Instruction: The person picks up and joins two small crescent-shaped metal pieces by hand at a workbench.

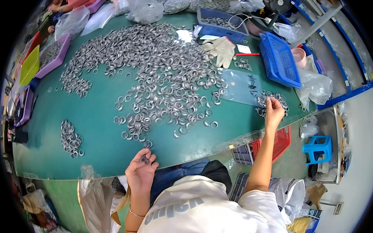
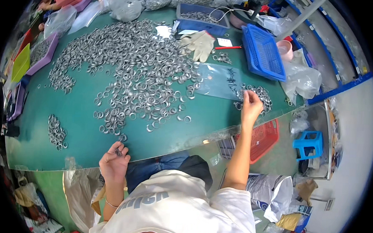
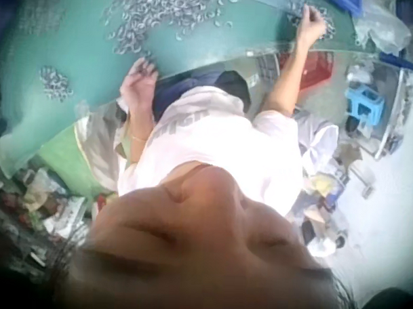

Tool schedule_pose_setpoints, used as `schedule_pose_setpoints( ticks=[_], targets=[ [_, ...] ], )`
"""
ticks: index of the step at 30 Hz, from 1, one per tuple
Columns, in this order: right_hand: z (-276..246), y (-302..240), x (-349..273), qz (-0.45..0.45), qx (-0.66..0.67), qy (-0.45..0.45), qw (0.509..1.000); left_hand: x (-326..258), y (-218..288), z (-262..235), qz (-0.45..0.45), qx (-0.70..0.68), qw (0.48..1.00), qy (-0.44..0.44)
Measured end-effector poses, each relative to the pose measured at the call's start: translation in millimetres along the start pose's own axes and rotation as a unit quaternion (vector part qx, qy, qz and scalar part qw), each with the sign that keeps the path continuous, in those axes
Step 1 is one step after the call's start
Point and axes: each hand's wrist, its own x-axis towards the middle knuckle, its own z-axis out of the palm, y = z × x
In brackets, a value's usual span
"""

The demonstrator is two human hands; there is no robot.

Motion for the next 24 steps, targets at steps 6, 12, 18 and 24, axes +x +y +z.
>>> schedule_pose_setpoints(
  ticks=[6,12,18,24],
  targets=[
    [-7,29,20,-0.214,-0.315,0.043,0.924,7,-1,-29,-0.074,-0.090,0.988,-0.100],
    [30,-74,-70,-0.260,-0.026,-0.121,0.958,2,-3,6,-0.043,0.048,0.997,0.046],
    [89,-154,-160,-0.389,0.015,-0.331,0.859,-5,-1,-1,-0.023,0.008,0.999,0.032],
    [94,-155,-163,-0.282,0.096,-0.397,0.868,-7,3,-1,-0.028,0.040,0.998,0.029]
  ],
)
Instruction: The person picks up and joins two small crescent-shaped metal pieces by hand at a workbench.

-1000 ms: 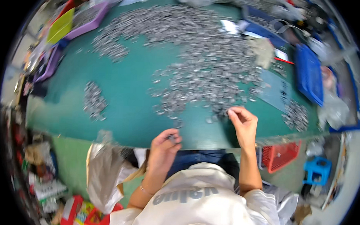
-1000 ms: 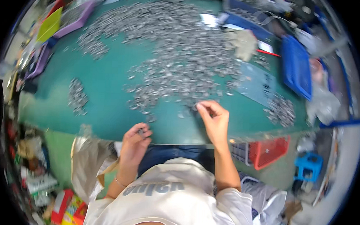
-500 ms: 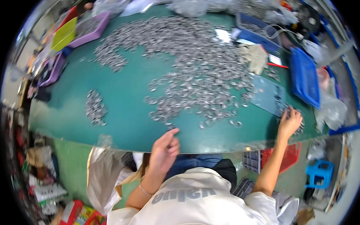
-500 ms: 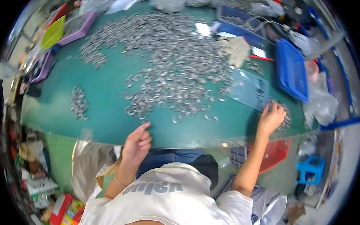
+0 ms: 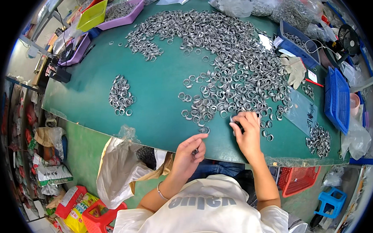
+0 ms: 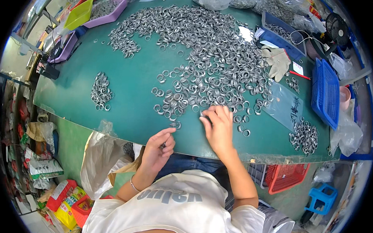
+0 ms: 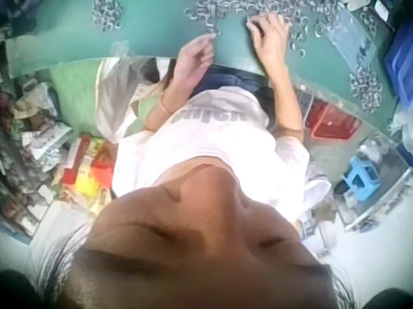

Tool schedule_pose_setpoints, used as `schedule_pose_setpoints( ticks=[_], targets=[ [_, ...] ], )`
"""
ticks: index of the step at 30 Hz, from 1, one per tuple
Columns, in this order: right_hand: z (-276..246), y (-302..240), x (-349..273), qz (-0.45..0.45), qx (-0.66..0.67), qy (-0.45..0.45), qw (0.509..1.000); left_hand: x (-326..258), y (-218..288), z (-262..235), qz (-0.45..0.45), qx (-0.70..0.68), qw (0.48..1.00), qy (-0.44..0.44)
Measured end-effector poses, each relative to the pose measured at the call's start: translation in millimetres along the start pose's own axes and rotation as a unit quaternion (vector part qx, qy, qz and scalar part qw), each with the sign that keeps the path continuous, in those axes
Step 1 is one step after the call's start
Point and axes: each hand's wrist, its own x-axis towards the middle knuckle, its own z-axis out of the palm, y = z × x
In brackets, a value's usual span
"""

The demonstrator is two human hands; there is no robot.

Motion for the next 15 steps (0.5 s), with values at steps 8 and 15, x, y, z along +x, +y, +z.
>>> schedule_pose_setpoints(
  ticks=[8,15],
  targets=[
    [5,-23,-39,0.288,0.740,-0.128,0.593,2,-6,25,0.071,0.183,0.980,-0.029],
    [5,-37,-45,0.205,0.484,-0.038,0.850,-1,-5,30,0.085,0.232,0.968,-0.037]
  ],
)
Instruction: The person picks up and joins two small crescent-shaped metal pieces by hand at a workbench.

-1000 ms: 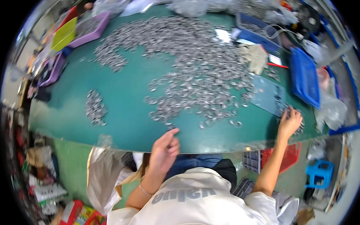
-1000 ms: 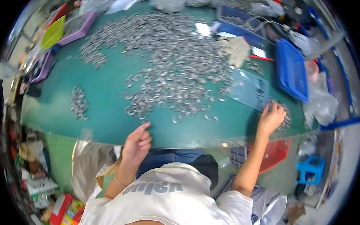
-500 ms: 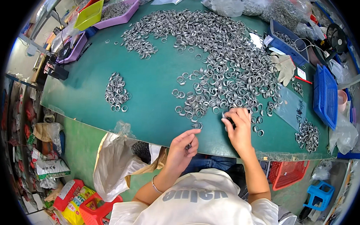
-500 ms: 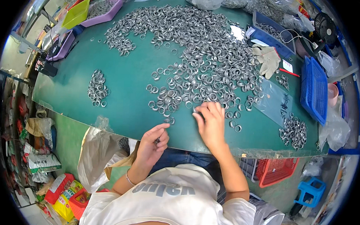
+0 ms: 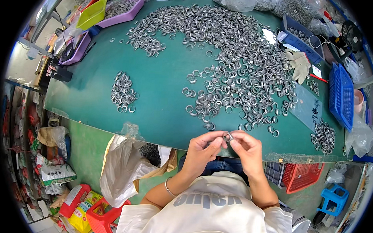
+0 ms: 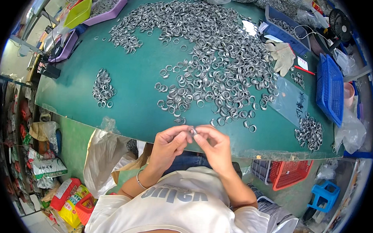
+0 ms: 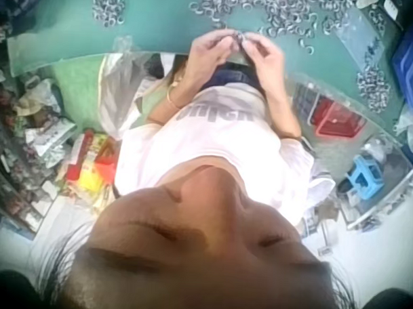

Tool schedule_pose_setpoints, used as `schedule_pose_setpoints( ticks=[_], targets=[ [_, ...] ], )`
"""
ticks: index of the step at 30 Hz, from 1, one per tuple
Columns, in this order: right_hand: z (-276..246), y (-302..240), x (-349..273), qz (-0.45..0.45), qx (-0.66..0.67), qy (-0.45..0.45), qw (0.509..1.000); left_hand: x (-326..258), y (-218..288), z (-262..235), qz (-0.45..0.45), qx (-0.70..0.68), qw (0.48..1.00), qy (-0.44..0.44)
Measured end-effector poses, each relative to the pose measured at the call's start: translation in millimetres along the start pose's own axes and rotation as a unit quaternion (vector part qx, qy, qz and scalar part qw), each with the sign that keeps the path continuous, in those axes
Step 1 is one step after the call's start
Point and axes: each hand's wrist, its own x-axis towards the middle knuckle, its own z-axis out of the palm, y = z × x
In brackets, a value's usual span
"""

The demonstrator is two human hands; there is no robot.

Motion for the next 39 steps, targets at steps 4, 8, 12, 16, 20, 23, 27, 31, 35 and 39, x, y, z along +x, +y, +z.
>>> schedule_pose_setpoints(
  ticks=[4,8,12,16,20,23,27,31,35,39],
  targets=[
    [5,-10,0,-0.347,-0.464,0.021,0.815,-2,-2,-2,-0.037,0.003,0.999,-0.015],
    [2,-19,8,-0.294,-0.381,-0.052,0.875,-3,-8,-13,-0.057,-0.053,0.996,-0.050],
    [3,-1,27,-0.225,-0.375,0.013,0.899,-7,-12,-20,-0.053,-0.091,0.994,0.008],
    [27,13,42,-0.258,-0.463,0.001,0.848,-15,-10,-33,-0.067,-0.127,0.990,0.009],
    [25,28,51,-0.262,-0.406,0.035,0.875,-16,-17,-37,-0.021,-0.127,0.990,0.056],
    [13,25,45,-0.054,-0.266,0.075,0.960,-13,-10,-34,-0.014,-0.179,0.979,0.094],
    [7,15,45,-0.255,-0.395,0.071,0.880,-9,-10,-33,-0.036,-0.175,0.980,0.090],
    [4,9,39,-0.195,-0.392,0.055,0.897,-3,-11,-27,-0.048,-0.124,0.989,0.067],
    [-1,-1,41,-0.081,-0.373,0.029,0.924,0,-11,-24,-0.048,-0.086,0.993,0.060],
    [-9,-1,40,0.065,-0.193,0.002,0.979,3,-12,-19,-0.029,-0.048,0.998,0.040]
  ],
)
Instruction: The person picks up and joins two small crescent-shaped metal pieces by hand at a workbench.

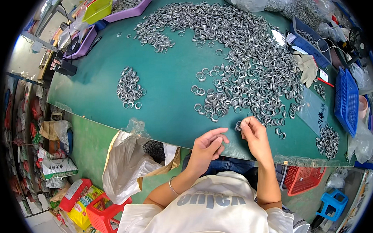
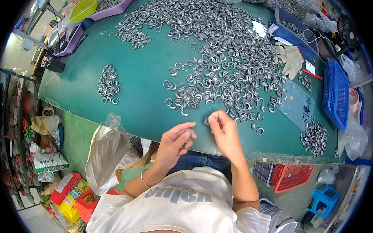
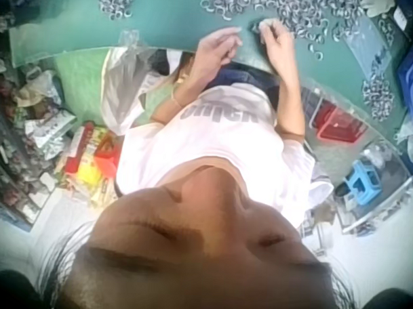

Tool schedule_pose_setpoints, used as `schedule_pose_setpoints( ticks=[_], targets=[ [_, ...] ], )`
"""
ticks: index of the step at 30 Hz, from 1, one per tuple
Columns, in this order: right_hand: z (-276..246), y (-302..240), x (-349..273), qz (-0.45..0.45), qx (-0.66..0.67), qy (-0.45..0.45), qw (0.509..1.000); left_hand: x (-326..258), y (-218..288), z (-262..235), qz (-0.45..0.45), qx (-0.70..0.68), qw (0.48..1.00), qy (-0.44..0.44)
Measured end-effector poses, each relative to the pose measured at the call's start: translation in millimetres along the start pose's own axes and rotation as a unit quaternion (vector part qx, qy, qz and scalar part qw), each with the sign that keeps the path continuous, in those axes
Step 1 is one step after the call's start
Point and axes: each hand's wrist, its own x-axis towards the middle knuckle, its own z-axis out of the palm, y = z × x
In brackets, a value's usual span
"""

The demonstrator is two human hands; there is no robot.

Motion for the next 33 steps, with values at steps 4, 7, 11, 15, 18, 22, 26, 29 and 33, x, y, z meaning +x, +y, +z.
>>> schedule_pose_setpoints(
  ticks=[4,7,11,15,18,22,26,29,33],
  targets=[
    [-3,1,-5,0.041,0.196,-0.092,0.975,8,-7,4,0.121,0.149,0.981,-0.018],
    [-2,-2,-8,0.054,0.228,-0.115,0.965,14,-8,4,0.210,0.284,0.936,-0.005],
    [-1,6,-12,-0.020,0.126,-0.087,0.988,13,-1,13,0.256,0.328,0.909,0.035],
    [-6,3,-14,0.031,0.184,-0.135,0.973,9,2,11,0.239,0.341,0.909,-0.003],
    [-7,-6,-11,0.063,0.182,-0.179,0.965,10,5,10,0.199,0.287,0.936,-0.031],
    [-6,-11,-14,0.024,0.199,-0.135,0.970,7,9,9,0.167,0.282,0.944,-0.030],
    [0,-10,-23,0.002,0.188,-0.108,0.976,4,9,8,0.184,0.299,0.936,-0.021],
    [-3,-12,-27,-0.003,0.173,-0.079,0.982,2,12,9,0.224,0.355,0.908,-0.014],
    [0,-20,-33,-0.022,0.142,-0.034,0.989,-1,12,11,0.222,0.358,0.907,-0.008]
  ],
)
